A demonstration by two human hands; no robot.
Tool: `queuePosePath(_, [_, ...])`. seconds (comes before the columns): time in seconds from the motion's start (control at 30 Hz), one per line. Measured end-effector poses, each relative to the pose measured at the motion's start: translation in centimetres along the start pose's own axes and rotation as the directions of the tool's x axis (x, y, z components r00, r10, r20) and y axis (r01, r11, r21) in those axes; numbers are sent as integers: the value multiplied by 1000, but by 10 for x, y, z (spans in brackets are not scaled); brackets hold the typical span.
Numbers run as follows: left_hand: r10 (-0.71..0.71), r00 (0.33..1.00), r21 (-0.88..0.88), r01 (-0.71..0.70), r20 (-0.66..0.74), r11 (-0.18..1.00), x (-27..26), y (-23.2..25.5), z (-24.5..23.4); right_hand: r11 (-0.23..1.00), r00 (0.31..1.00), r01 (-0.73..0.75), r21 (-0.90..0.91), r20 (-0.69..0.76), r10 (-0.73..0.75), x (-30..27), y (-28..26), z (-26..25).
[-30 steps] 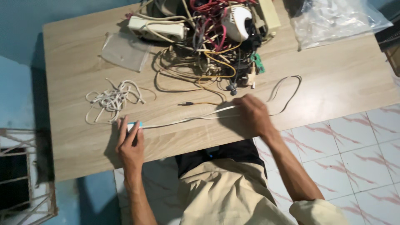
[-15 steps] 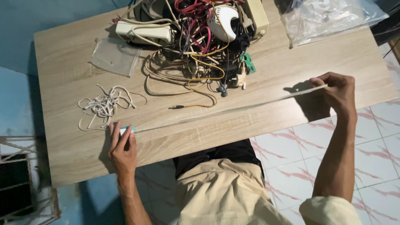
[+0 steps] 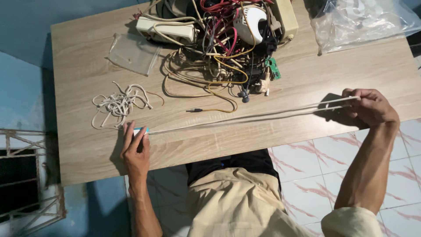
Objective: The person picks up a cable from a table, straightens it, and then coils the cable using a blue plastic winder before placing it back on the table and putting a plastic bag over it.
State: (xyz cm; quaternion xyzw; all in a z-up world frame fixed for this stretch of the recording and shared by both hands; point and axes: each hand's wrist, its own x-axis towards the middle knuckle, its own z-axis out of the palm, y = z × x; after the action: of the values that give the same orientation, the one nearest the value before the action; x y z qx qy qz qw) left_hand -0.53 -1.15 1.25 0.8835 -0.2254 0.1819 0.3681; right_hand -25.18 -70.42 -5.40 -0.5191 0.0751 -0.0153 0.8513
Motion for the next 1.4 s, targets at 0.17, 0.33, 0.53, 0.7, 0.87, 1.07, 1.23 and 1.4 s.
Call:
queuePosePath(0.17, [13, 1000, 19, -14, 11, 1000, -2, -3, -1, 946, 955, 297, 127, -42, -294, 26, 15, 41])
queuePosePath(0.33, [-8, 1000, -15, 8, 5, 1000, -2, -1, 3, 811, 882, 462, 360, -284, -376, 53, 10, 108])
queuePosePath(0.53, [-45, 999, -6, 45, -24, 999, -5, -4, 9, 600, 830, 550, 581, -303, -469, 51, 51, 101])
queuePosePath(0.7, [-64, 998, -12, 64, -3, 998, -5, -2, 8, 497, 806, 585, 641, -388, -448, 46, 74, 95])
queuePosePath(0.87, [-56, 998, -9, 56, 1, 998, -6, 3, 8, 566, 787, 615, 549, -376, -490, 41, 56, 132])
queuePosePath(1.07, [-55, 998, -8, 55, -15, 998, -5, 4, 10, 382, 797, 588, 713, -431, -423, 51, 56, 151])
queuePosePath(1.23, [-50, 998, -15, 50, -27, 999, -5, 3, 12, 484, 798, 582, 653, -345, -494, 48, 66, 144])
queuePosePath(1.4, [-43, 999, 4, 43, -27, 999, -5, 4, 11, 518, 781, 616, 594, -370, -503, 52, 67, 165])
